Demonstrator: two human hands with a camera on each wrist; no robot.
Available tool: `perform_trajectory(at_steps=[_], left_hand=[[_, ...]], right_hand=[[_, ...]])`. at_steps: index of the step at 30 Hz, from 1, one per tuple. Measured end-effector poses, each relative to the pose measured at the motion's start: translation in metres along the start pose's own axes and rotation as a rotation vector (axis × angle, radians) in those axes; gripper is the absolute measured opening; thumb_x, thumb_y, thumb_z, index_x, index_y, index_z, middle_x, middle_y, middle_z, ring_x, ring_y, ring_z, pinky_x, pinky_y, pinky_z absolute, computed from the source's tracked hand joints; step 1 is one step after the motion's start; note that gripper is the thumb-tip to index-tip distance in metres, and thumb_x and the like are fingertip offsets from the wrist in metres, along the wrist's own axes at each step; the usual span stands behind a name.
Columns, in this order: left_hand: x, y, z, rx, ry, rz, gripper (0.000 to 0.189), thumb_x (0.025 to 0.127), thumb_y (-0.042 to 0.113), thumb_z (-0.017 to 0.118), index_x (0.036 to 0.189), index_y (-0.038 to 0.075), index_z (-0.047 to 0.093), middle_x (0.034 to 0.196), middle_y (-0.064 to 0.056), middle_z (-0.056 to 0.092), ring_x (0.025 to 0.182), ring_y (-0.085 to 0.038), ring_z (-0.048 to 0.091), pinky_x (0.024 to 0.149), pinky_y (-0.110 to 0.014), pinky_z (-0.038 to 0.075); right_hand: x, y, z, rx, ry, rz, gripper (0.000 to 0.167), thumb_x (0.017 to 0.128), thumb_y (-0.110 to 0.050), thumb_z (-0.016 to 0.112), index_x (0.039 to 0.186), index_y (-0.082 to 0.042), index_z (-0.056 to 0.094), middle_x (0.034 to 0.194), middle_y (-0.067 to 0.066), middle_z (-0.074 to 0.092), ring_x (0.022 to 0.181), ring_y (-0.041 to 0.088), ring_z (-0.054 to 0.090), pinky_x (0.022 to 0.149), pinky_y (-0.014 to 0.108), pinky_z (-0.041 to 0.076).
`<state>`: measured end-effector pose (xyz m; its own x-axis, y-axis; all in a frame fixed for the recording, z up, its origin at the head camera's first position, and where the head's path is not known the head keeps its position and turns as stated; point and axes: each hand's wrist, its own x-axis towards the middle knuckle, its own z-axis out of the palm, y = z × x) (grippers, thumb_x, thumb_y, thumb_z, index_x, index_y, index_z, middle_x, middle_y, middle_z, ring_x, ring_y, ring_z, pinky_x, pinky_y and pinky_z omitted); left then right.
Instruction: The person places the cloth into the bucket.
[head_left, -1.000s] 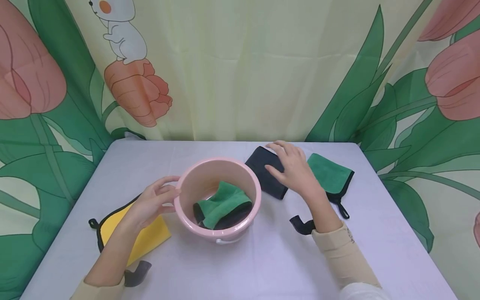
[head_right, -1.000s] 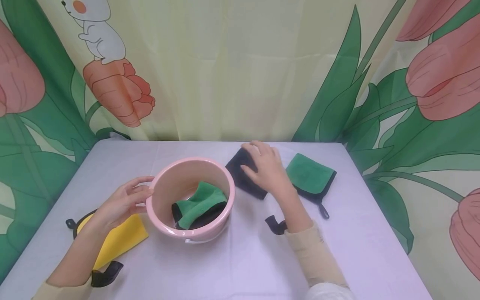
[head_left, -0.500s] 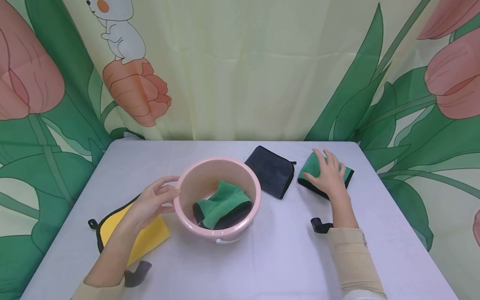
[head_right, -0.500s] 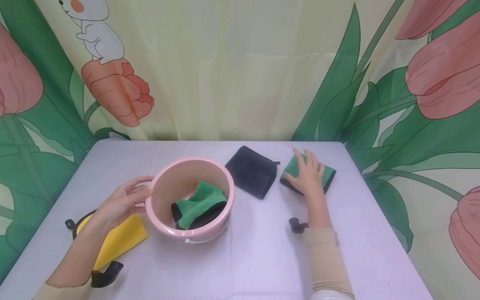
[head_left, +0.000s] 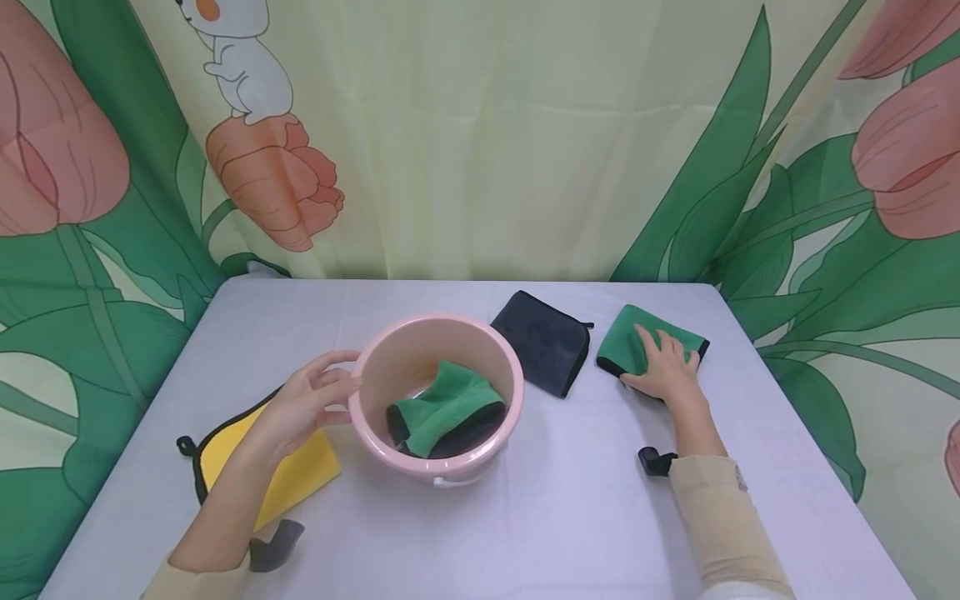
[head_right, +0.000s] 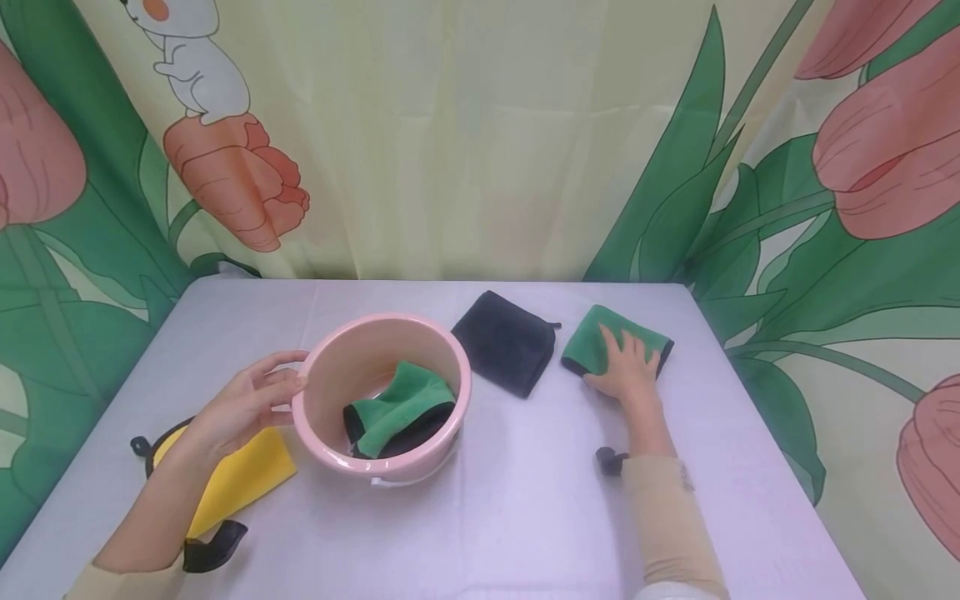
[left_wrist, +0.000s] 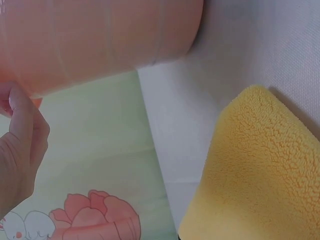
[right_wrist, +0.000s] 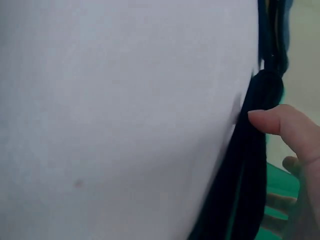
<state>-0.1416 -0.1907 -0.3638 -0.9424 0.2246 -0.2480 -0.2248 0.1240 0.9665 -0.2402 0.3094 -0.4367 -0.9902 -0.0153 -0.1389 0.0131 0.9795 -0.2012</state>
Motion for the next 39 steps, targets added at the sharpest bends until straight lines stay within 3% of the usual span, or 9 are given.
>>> perform_trajectory(at_steps=[7,20,29,33,39], left_hand=[[0.0,0.001,0.0,-0.004,-0.011,0.011,0.055,0.09,0.025,0.058,0.136,0.008,0.033,0.105,-0.008,0.061,0.091,-0.022,0.059,0.08,-0.033,0.052],[0.001,0.001,-0.002,-0.012,-0.024,0.026,0.053,0.09,0.023,0.057,0.135,0.007,0.033,0.106,-0.01,0.06,0.092,-0.024,0.059,0.08,-0.035,0.052],[0.001,0.001,-0.001,-0.002,-0.01,0.014,0.054,0.09,0.025,0.058,0.135,0.009,0.033,0.108,-0.01,0.059,0.093,-0.024,0.058,0.082,-0.035,0.052],[0.001,0.0,-0.001,-0.001,-0.007,0.011,0.054,0.089,0.026,0.058,0.135,0.01,0.033,0.108,-0.01,0.059,0.093,-0.025,0.058,0.083,-0.035,0.051],[0.001,-0.001,-0.001,0.002,-0.012,0.017,0.054,0.09,0.025,0.058,0.136,0.01,0.033,0.11,-0.012,0.058,0.093,-0.025,0.058,0.082,-0.036,0.051]], right_hand=[[0.006,0.004,0.009,0.001,-0.087,0.006,0.08,0.083,-0.036,0.059,0.143,-0.002,0.018,0.138,0.033,0.017,0.124,0.054,0.017,0.095,0.07,0.006],[0.013,0.001,0.015,-0.111,0.013,-0.041,0.053,0.089,-0.012,0.056,0.135,-0.001,0.03,0.127,0.033,0.03,0.119,0.051,0.026,0.093,0.067,0.019],[0.01,0.004,0.013,-0.117,0.04,-0.053,0.05,0.089,-0.008,0.055,0.133,-0.003,0.031,0.123,0.034,0.034,0.116,0.052,0.028,0.091,0.067,0.019],[0.009,0.004,0.012,-0.109,0.095,-0.051,0.048,0.088,-0.007,0.055,0.13,-0.001,0.033,0.122,0.034,0.034,0.114,0.051,0.029,0.089,0.066,0.02],[0.004,0.001,0.006,-0.102,0.253,-0.066,0.045,0.086,-0.007,0.058,0.124,-0.001,0.036,0.113,0.032,0.038,0.107,0.05,0.034,0.085,0.062,0.023]])
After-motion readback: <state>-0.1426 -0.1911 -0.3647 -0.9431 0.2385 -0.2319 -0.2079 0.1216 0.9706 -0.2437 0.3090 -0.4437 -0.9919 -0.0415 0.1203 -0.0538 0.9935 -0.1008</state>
